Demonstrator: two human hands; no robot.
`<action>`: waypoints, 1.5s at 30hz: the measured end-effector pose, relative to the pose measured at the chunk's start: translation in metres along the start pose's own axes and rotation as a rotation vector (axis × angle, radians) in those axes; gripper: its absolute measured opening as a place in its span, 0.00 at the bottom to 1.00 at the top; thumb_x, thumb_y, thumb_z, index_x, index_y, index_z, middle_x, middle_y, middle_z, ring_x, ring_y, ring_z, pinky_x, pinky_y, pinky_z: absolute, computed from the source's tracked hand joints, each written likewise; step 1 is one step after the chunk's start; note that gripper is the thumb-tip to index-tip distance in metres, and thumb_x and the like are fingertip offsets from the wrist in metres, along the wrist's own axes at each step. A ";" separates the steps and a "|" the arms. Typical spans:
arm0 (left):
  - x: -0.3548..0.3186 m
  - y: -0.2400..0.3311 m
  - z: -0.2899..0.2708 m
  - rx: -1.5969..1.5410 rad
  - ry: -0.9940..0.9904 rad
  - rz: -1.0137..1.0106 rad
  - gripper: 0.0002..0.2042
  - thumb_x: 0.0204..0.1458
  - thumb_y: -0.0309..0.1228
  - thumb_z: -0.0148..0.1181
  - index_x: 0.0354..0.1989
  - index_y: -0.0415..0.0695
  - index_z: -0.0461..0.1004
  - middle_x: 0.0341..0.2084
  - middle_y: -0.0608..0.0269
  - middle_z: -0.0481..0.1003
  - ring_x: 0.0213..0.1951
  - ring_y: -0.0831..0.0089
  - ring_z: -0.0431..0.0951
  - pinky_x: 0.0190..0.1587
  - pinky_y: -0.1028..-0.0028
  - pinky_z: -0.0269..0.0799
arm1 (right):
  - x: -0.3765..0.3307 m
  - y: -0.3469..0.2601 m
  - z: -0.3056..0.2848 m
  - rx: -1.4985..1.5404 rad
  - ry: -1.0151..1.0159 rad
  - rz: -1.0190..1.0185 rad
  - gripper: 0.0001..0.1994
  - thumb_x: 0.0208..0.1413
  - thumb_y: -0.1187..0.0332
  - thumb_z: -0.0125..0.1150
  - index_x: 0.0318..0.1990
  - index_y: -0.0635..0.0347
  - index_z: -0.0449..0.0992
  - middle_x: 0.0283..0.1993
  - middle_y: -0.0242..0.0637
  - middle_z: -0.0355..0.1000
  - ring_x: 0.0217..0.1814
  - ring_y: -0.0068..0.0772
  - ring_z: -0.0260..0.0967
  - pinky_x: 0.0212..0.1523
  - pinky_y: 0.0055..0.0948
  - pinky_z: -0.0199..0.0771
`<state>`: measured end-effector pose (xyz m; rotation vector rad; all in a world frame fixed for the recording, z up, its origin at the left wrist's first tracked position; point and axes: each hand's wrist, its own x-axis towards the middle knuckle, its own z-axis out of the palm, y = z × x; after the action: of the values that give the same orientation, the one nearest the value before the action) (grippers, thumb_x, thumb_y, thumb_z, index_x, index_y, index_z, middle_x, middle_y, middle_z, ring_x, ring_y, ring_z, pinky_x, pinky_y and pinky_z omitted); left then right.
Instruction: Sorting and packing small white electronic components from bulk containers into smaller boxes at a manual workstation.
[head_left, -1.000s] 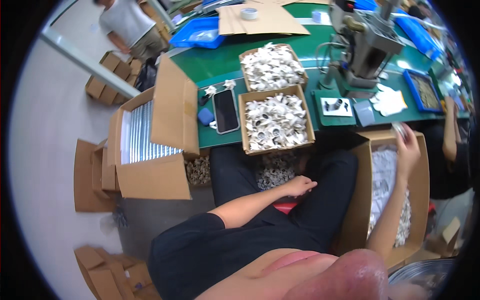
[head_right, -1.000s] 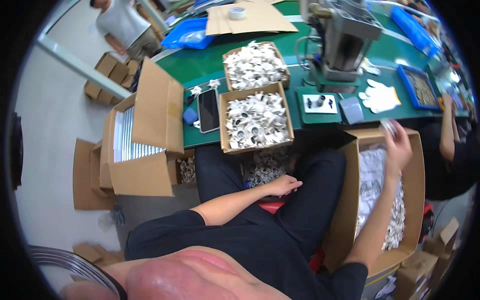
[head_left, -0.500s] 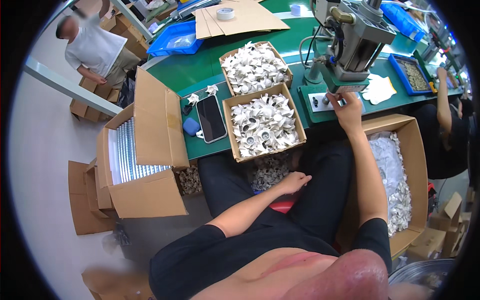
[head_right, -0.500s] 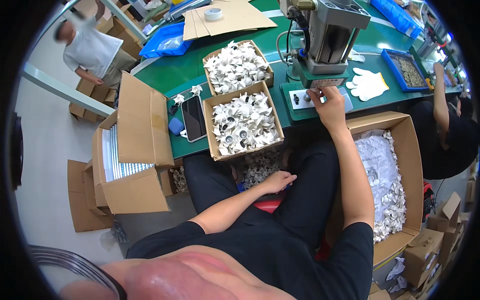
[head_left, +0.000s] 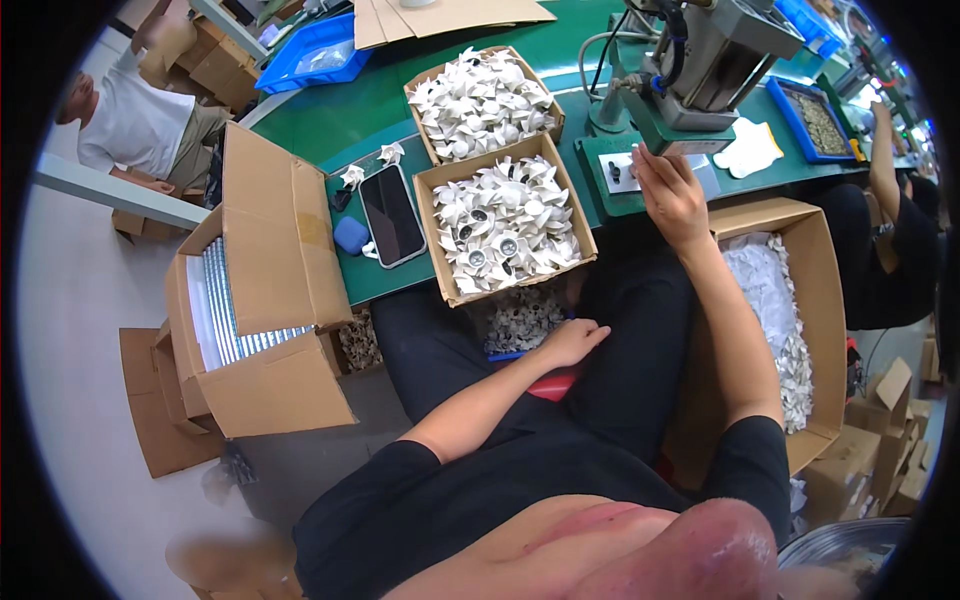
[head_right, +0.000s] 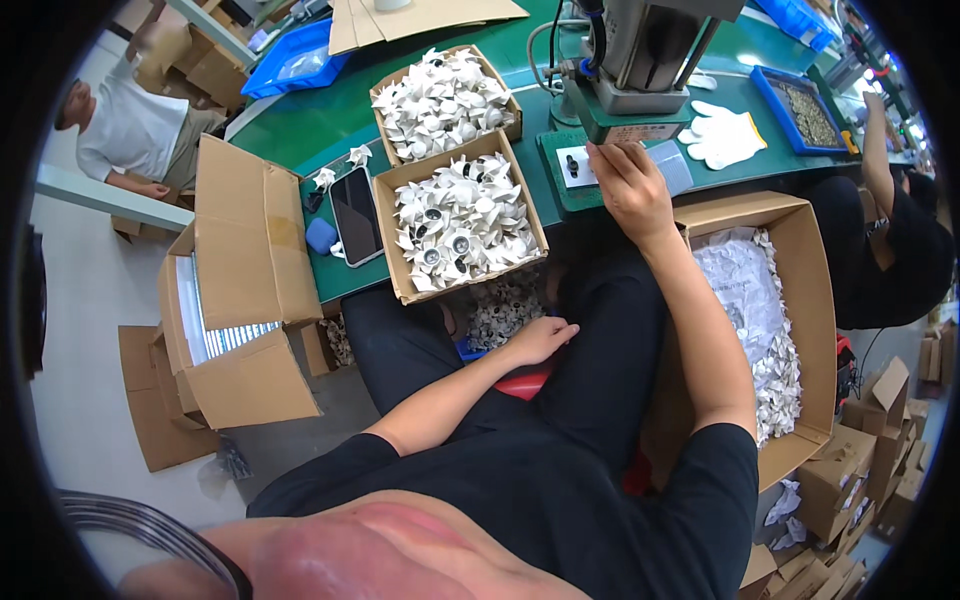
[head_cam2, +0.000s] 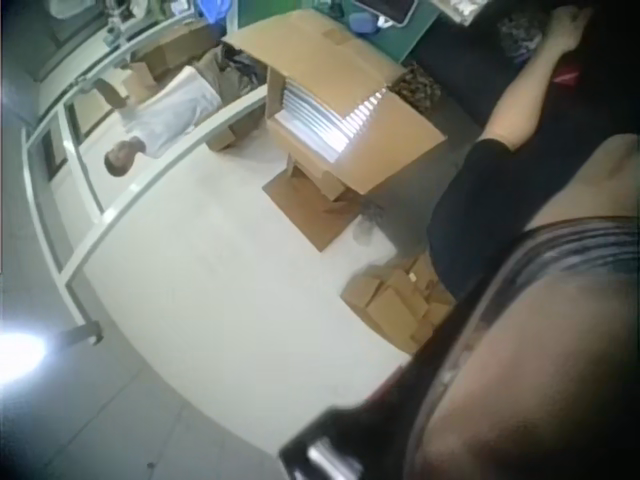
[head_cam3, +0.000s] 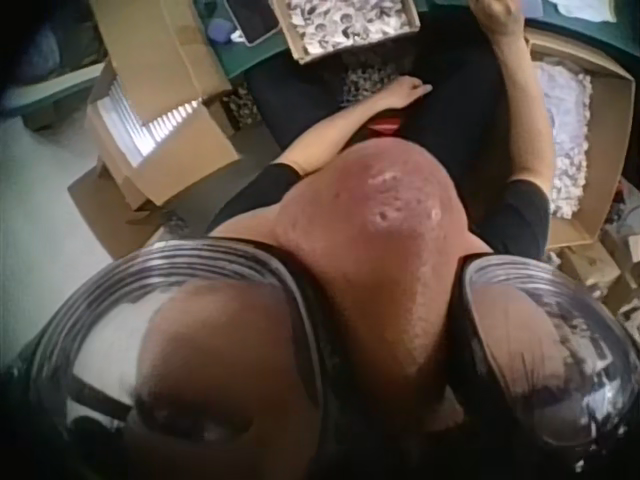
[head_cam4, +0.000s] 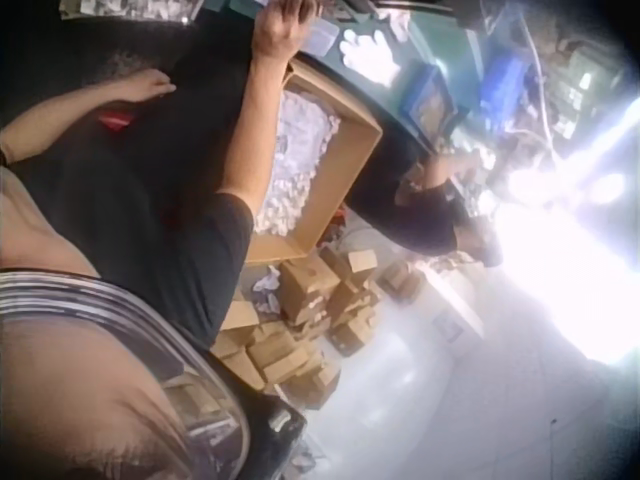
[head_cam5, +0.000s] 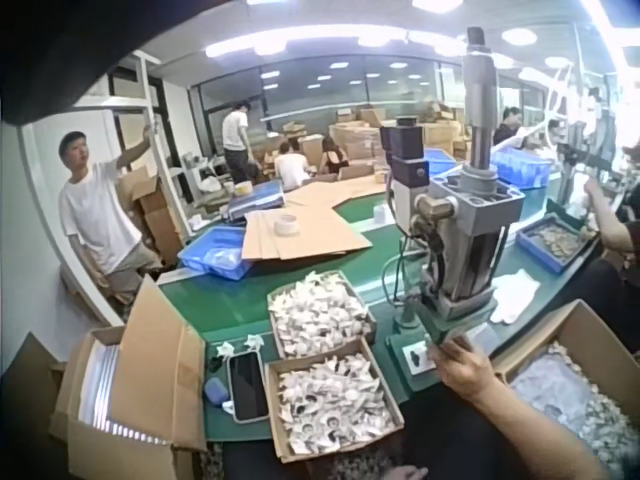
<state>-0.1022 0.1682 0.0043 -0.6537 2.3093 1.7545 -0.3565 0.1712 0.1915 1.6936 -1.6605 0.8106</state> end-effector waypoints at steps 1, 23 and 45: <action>0.003 -0.002 -0.001 0.018 0.006 0.002 0.24 0.66 0.48 0.53 0.32 0.37 0.80 0.25 0.50 0.79 0.32 0.59 0.81 0.40 0.63 0.73 | 0.001 0.000 0.000 -0.016 -0.005 -0.018 0.19 0.48 0.78 0.72 0.50 0.61 0.82 0.49 0.40 0.79 0.45 0.44 0.75 0.47 0.40 0.78; 0.004 -0.028 -0.013 -0.088 0.121 0.039 0.25 0.66 0.51 0.52 0.31 0.38 0.78 0.18 0.54 0.76 0.21 0.62 0.78 0.27 0.64 0.72 | -0.041 0.100 0.019 0.763 -0.237 0.903 0.17 0.61 0.61 0.62 0.53 0.60 0.79 0.46 0.38 0.79 0.51 0.38 0.75 0.59 0.38 0.71; -0.057 0.052 -0.069 -0.927 -0.275 0.145 0.29 0.69 0.56 0.44 0.36 0.38 0.76 0.13 0.67 0.69 0.10 0.80 0.67 0.11 0.80 0.62 | 0.022 -0.126 -0.038 0.515 -0.179 0.251 0.17 0.50 0.71 0.73 0.49 0.61 0.81 0.45 0.42 0.76 0.46 0.44 0.74 0.50 0.37 0.72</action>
<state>-0.0653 0.1275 0.0928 -0.3046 1.3061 2.7568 -0.2296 0.1896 0.2306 1.9634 -1.9289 1.3317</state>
